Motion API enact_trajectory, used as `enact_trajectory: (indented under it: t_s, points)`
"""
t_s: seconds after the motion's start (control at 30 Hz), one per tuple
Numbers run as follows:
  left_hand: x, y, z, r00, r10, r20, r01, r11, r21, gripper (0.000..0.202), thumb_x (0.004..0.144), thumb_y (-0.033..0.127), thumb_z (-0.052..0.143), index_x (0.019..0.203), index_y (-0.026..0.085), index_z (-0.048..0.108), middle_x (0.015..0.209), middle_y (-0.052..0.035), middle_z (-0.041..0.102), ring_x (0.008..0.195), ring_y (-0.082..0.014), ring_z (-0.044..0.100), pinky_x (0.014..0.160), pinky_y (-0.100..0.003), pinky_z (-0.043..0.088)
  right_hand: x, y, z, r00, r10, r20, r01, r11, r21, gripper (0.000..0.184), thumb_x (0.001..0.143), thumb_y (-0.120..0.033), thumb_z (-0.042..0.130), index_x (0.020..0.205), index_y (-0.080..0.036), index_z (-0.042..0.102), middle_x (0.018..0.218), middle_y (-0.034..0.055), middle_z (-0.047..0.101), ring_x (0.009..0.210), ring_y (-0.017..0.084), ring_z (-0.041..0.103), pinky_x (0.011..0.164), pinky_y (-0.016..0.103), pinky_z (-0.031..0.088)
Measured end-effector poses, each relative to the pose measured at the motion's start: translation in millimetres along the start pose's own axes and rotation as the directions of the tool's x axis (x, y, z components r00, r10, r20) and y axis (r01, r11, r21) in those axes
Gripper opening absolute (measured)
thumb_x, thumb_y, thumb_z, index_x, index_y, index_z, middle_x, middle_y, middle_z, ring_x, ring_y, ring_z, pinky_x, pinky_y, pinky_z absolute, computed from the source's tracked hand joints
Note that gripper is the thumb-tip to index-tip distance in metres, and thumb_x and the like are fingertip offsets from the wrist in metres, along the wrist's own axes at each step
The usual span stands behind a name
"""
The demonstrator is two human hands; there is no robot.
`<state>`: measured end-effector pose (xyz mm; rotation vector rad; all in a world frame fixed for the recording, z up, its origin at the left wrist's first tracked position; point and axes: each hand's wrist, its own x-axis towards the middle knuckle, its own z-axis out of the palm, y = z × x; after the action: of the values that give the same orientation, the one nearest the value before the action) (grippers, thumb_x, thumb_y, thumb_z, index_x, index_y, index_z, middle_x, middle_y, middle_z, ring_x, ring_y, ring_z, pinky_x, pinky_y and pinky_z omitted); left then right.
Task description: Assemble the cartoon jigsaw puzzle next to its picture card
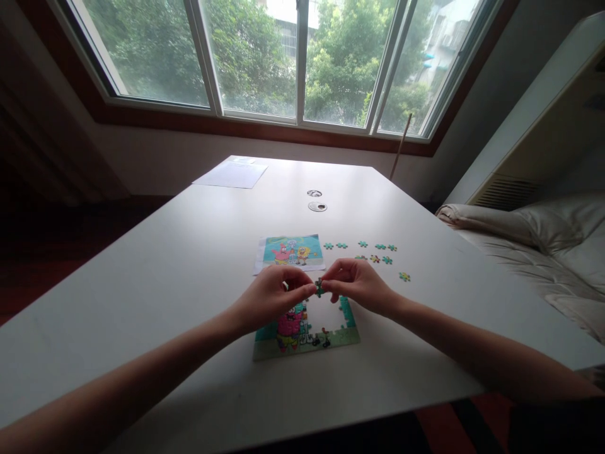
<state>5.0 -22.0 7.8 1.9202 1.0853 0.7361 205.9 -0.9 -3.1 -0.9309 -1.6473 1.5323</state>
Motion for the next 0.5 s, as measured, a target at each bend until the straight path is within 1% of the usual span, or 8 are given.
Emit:
enact_trajectory:
  t_s: [0.07, 0.13, 0.2, 0.23, 0.3, 0.33, 0.4, 0.5]
  points:
    - [0.0, -1.6, 1.8, 1.000, 0.001, -0.025, -0.001, 1.000, -0.031, 0.030, 0.081, 0.041, 0.058, 0.077, 0.013, 0.068, 0.064, -0.0020, 0.061, 0.058, -0.0120, 0.052, 0.053, -0.023, 0.043, 0.6, 1.9, 3.9, 1.000, -0.030, -0.002, 0.030, 0.999, -0.015, 0.027, 0.063, -0.037, 0.077, 0.074, -0.017, 0.063, 0.063, -0.0008, 0.067, 0.052, 0.010, 0.062, 0.048, 0.023, 0.050]
    - [0.2, -3.0, 2.1, 0.999, -0.001, -0.043, -0.001, 0.999, -0.053, 0.029, 0.080, 0.041, 0.059, 0.077, 0.013, 0.068, 0.066, -0.0025, 0.063, 0.060, -0.0125, 0.053, 0.055, -0.024, 0.044, 0.2, 2.5, 5.2, 0.997, -0.076, -0.003, 0.076, 0.994, -0.072, 0.027, 0.066, -0.040, 0.075, 0.075, -0.018, 0.064, 0.064, -0.0003, 0.067, 0.052, 0.011, 0.061, 0.047, 0.024, 0.050]
    - [0.3, -4.2, 1.2, 0.998, -0.003, -0.062, 0.000, 0.998, -0.058, 0.028, 0.080, 0.040, 0.059, 0.076, 0.013, 0.068, 0.068, -0.0030, 0.064, 0.063, -0.0135, 0.055, 0.057, -0.025, 0.045, -1.7, 2.2, 4.3, 0.985, -0.170, -0.020, 0.160, 0.959, -0.233, 0.025, 0.070, -0.042, 0.072, 0.078, -0.019, 0.065, 0.071, 0.0011, 0.068, 0.055, 0.011, 0.061, 0.050, 0.026, 0.050]
    - [0.2, -4.7, 0.4, 0.997, -0.006, -0.074, 0.002, 0.998, -0.057, 0.027, 0.079, 0.039, 0.059, 0.075, 0.014, 0.068, 0.069, -0.0031, 0.065, 0.064, -0.0140, 0.056, 0.058, -0.025, 0.045, -3.0, 2.0, 3.3, 0.971, -0.238, -0.026, 0.215, 0.913, -0.348, 0.025, 0.071, -0.042, 0.071, 0.081, -0.020, 0.065, 0.075, 0.0015, 0.069, 0.056, 0.011, 0.061, 0.053, 0.027, 0.050]
    - [0.1, -5.5, -1.2, 0.995, -0.018, -0.098, 0.012, 0.998, -0.061, 0.027, 0.079, 0.039, 0.059, 0.076, 0.014, 0.068, 0.070, -0.0035, 0.066, 0.066, -0.0151, 0.057, 0.060, -0.027, 0.046, -5.8, 2.1, 1.3, 0.925, -0.379, -0.022, 0.301, 0.768, -0.565, 0.025, 0.072, -0.042, 0.070, 0.088, -0.023, 0.066, 0.084, 0.0017, 0.070, 0.056, 0.010, 0.059, 0.058, 0.028, 0.049]
    - [-0.1, -5.7, -1.8, 0.994, -0.028, -0.107, 0.021, 0.998, -0.064, 0.027, 0.079, 0.039, 0.060, 0.076, 0.014, 0.068, 0.071, -0.0037, 0.067, 0.067, -0.0156, 0.057, 0.061, -0.027, 0.046, -7.0, 2.5, 0.6, 0.902, -0.431, -0.011, 0.325, 0.696, -0.640, 0.027, 0.072, -0.042, 0.070, 0.092, -0.024, 0.066, 0.087, 0.0017, 0.070, 0.056, 0.010, 0.057, 0.060, 0.028, 0.049]
    - [-0.3, -5.9, -2.3, 0.992, -0.045, -0.116, 0.037, 0.997, -0.068, 0.027, 0.079, 0.039, 0.060, 0.077, 0.014, 0.069, 0.072, -0.0040, 0.067, 0.068, -0.0163, 0.058, 0.062, -0.028, 0.046, -8.5, 3.7, 0.1, 0.867, -0.498, 0.018, 0.360, 0.601, -0.714, 0.029, 0.074, -0.042, 0.069, 0.096, -0.024, 0.066, 0.087, 0.0019, 0.069, 0.054, 0.010, 0.054, 0.060, 0.028, 0.048]
    - [-0.4, -5.4, -1.1, 0.993, -0.049, -0.106, 0.041, 0.997, -0.072, 0.027, 0.079, 0.039, 0.060, 0.076, 0.013, 0.069, 0.073, -0.0041, 0.067, 0.069, -0.0164, 0.058, 0.062, -0.028, 0.045, -8.7, 5.5, 1.3, 0.828, -0.555, 0.077, 0.418, 0.520, -0.745, 0.027, 0.077, -0.042, 0.066, 0.096, -0.023, 0.067, 0.084, 0.0024, 0.068, 0.056, 0.010, 0.054, 0.060, 0.027, 0.047]
